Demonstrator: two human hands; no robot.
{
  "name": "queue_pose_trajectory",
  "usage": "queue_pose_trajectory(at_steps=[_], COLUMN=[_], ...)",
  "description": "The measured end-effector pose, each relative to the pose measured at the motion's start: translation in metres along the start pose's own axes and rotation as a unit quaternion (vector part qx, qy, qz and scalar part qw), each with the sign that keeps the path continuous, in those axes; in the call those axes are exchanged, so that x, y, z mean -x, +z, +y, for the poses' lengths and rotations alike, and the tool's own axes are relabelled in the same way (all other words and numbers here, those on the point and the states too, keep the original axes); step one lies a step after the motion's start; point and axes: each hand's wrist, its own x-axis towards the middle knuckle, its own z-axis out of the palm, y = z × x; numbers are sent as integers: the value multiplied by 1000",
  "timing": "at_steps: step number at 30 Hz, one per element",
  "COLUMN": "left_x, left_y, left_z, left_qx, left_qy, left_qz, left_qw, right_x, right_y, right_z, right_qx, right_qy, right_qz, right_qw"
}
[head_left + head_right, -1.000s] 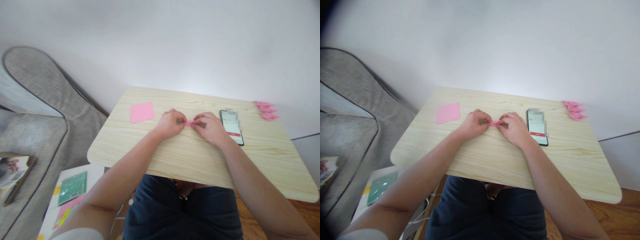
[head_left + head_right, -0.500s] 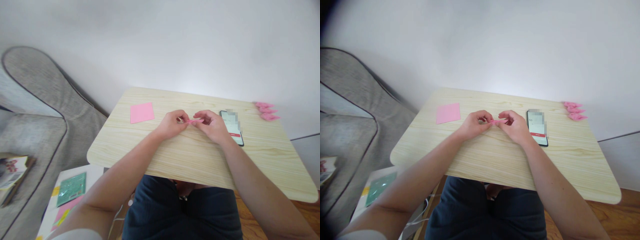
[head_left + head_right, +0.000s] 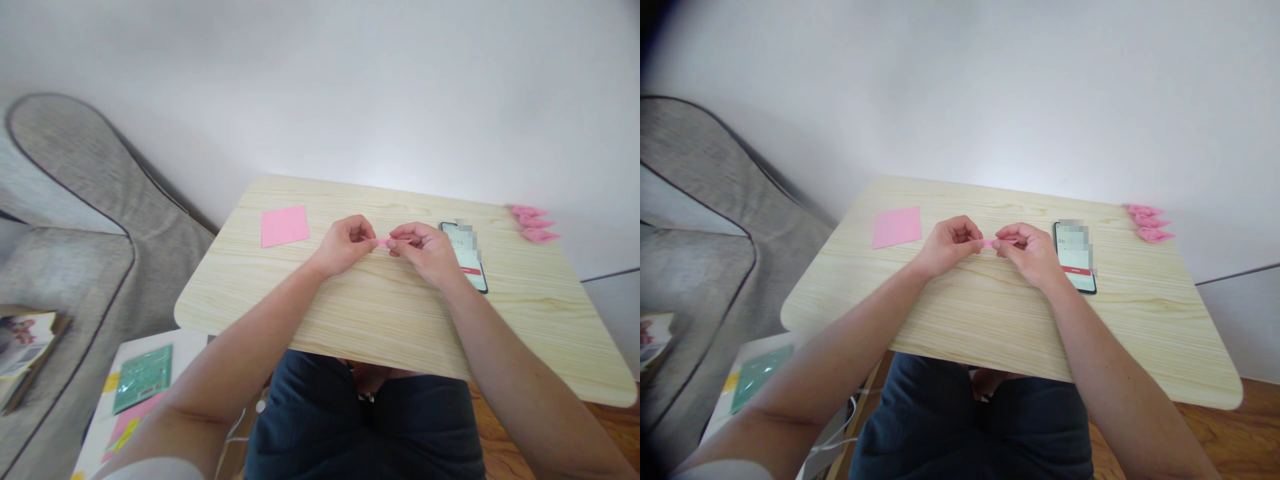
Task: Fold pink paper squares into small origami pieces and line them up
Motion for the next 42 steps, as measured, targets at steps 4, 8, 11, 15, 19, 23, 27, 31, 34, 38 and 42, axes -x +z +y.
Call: queue_pose_trajectory(at_steps=[4, 8, 11, 15, 19, 23, 27, 31, 34, 38, 42], left_x=[0, -1, -1, -2, -1, -1, -1, -2, -3, -4, -3], left_y=[0, -2, -4, -5, -4, -4, -5, -6, -7, -7, -6], left_z=[0, 0, -1, -1, 0, 1, 2, 1, 0, 0, 4], left_qx=[10, 20, 24, 18, 19, 22, 21, 29, 37, 58, 85], left_qy=[4, 9, 16, 20, 21, 18, 20, 21, 19, 4, -13], left_qz=[-1, 6, 13, 13, 13, 13, 19, 30, 34, 29, -2], left_qw=[1000, 1000, 1000, 1000, 1000, 1000, 999, 999, 999, 998, 996], right_x=[0, 1, 1, 1, 1, 0, 1, 3, 2, 1, 0], right_y=[0, -1, -2, -3, -3, -2, -1, -2, -3, -3, -2], right_z=[-1, -3, -4, -4, -3, -4, -5, -8, -8, -5, -3], right_qx=[-19, -13, -11, -5, -11, -24, -33, -32, -38, -79, -106], right_qy=[3, 21, 27, 18, 12, 12, 15, 15, 13, 24, 19], right_qz=[-11, -10, -8, -1, 3, 5, 7, -11, -15, -25, -29], right_qw=[1000, 1000, 1000, 1000, 1000, 1000, 999, 999, 999, 996, 994])
